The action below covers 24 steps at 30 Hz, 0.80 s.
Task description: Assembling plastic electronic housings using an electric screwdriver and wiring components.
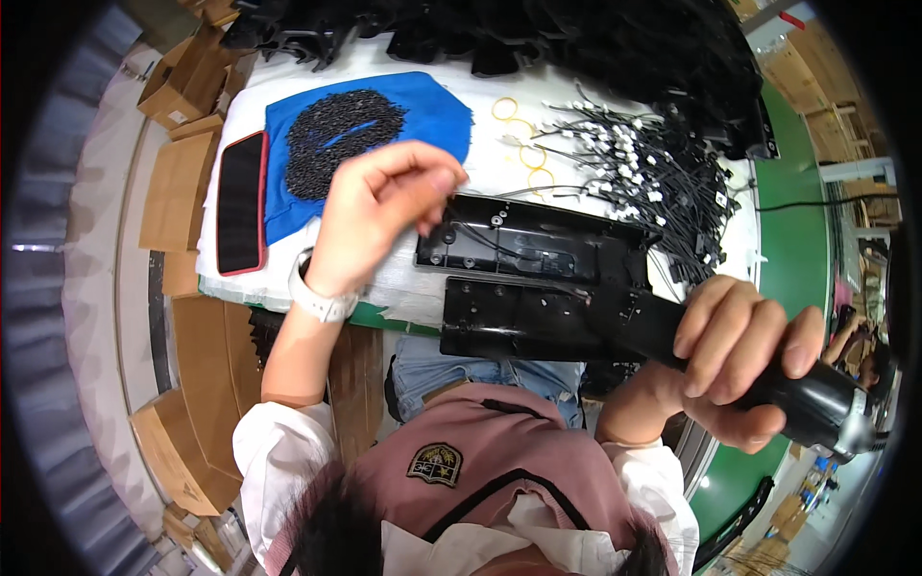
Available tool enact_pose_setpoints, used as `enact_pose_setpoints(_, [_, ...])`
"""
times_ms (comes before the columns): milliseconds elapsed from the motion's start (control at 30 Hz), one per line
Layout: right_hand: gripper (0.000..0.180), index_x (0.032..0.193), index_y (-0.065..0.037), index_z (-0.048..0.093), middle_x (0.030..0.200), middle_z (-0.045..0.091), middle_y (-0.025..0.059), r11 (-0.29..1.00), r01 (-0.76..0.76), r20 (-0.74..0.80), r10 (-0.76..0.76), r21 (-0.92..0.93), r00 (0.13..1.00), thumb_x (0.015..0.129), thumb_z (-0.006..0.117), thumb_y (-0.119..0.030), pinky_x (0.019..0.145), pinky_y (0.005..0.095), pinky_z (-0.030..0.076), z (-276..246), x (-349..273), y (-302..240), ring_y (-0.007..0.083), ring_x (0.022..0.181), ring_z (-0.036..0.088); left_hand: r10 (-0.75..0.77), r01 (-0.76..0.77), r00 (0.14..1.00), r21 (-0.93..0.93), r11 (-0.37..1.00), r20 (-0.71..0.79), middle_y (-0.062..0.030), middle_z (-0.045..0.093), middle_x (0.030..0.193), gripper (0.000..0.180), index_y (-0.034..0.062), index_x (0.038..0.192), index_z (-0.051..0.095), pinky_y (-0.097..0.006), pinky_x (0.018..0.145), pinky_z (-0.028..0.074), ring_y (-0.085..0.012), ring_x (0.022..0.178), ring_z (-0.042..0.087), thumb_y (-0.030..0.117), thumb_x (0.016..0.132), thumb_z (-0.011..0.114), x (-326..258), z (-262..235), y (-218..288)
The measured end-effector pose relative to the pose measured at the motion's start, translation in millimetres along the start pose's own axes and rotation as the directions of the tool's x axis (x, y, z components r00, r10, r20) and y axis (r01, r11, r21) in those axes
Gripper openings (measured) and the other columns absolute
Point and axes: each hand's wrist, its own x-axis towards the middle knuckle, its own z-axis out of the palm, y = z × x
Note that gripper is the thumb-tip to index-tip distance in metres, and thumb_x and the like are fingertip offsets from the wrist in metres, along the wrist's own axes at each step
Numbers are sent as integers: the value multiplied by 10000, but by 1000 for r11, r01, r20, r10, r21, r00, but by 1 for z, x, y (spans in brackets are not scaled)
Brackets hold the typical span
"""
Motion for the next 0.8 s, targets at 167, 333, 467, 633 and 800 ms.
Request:
enact_pose_setpoints(167, [305, 953, -78, 519, 577, 564, -60, 966, 188, -83, -176, 180, 981, 775, 747, -175, 466, 203, 422, 11, 19, 1, 34, 434, 521, 43, 15, 978, -279, 960, 203, -37, 593, 844, 147, -29, 932, 640, -209, 569, 451, -77, 667, 531, 113, 924, 602, -15, 39, -4])
enact_pose_setpoints(333, [307, 950, -80, 520, 572, 560, -65, 959, 212, -40, -208, 189, 977, 772, 751, -176, 463, 203, 424, 9, 21, 0, 30, 431, 513, -29, 117, 971, -368, 922, 235, -40, 575, 847, 150, -29, 922, 632, -213, 571, 446, -87, 673, 530, 118, 929, 602, -20, 55, -7])
enact_pose_setpoints(467, [307, 948, -87, 521, 572, 560, -64, 965, 215, -49, -210, 148, 977, 770, 755, -176, 459, 203, 427, 6, 16, -2, 30, 428, 508, -7, 100, 970, -369, 924, 244, -46, 578, 855, 144, -31, 926, 633, -218, 580, 447, -92, 673, 530, 110, 925, 606, -18, 56, -12])
enact_pose_setpoints(633, [312, 964, -92, 525, 579, 561, -60, 963, 230, 11, -233, 143, 972, 775, 756, -186, 456, 210, 435, 3, 14, -1, 36, 430, 508, -24, 125, 968, -394, 911, 251, -59, 587, 861, 137, -34, 941, 633, -225, 601, 450, -95, 669, 525, 100, 914, 618, -19, 60, -15])
enact_pose_setpoints(800, [324, 988, -87, 532, 596, 570, -54, 970, 215, 55, -222, 113, 973, 781, 753, -202, 452, 202, 433, 1, 11, -1, 39, 436, 515, -80, 185, 965, -434, 881, 249, -54, 596, 864, 153, -26, 957, 629, -226, 609, 448, -95, 668, 516, 122, 917, 618, -19, 61, -17])
